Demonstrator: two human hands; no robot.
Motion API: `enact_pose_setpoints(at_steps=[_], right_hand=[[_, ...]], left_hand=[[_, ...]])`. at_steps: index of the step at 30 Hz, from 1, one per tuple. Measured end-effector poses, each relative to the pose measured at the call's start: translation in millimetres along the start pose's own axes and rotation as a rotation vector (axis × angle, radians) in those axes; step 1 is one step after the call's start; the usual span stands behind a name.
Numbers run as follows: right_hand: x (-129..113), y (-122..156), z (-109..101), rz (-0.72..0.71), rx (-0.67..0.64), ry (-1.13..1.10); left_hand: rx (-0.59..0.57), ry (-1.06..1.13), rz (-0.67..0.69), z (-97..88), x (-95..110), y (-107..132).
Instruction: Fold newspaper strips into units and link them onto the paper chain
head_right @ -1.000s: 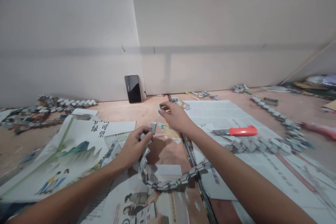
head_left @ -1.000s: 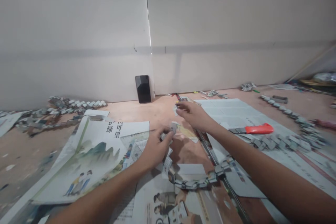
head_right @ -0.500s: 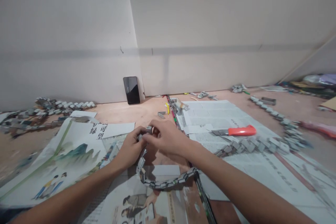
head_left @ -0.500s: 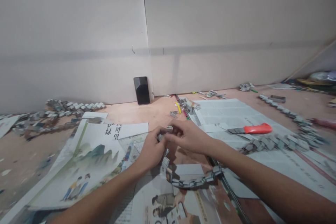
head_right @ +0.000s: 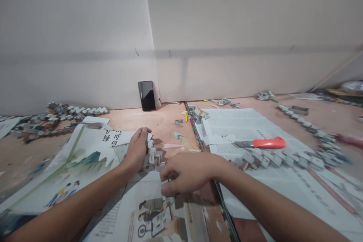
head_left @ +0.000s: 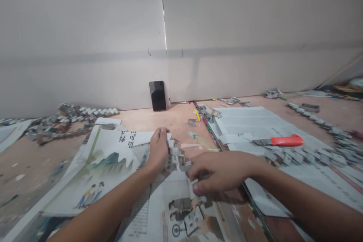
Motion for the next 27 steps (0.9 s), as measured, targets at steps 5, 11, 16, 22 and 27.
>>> enact_pose_setpoints(at_steps=[5,11,16,22,27], right_hand=[[25.7,7.7,-14.2,0.083,-0.031,-0.055],[89.5,46.5,-68.7,0.299,0.222,0.056],[114.2,48.4,-82.7,0.430,0.541,0.351],[97.1,31.1,-78.5,0.363,0.845,0.226],[73.7,11.2,-52.9,0.169,0.484,0.102]], left_hand=[[-0.112,0.286,-0.068,3.4,-8.9,-11.5],[-0.283,0.254,-0.059,13.7,-1.9,-2.7],[-0.293,0.264,-0.061,14.6,-1.4,-1.4],[-0.286,0.399,-0.127,11.4,-6.9,-7.3],[-0.340,0.356,-0.099,11.7,-5.7,-5.8]])
Point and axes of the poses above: each hand's wrist, its own y-axis away from the middle knuckle, its own z-axis out of the palm, x = y × z, the point moved 4 cm from there along -y, towards the middle knuckle, and after that the axes turned 1 degree about -x, right-handed, at the moved point
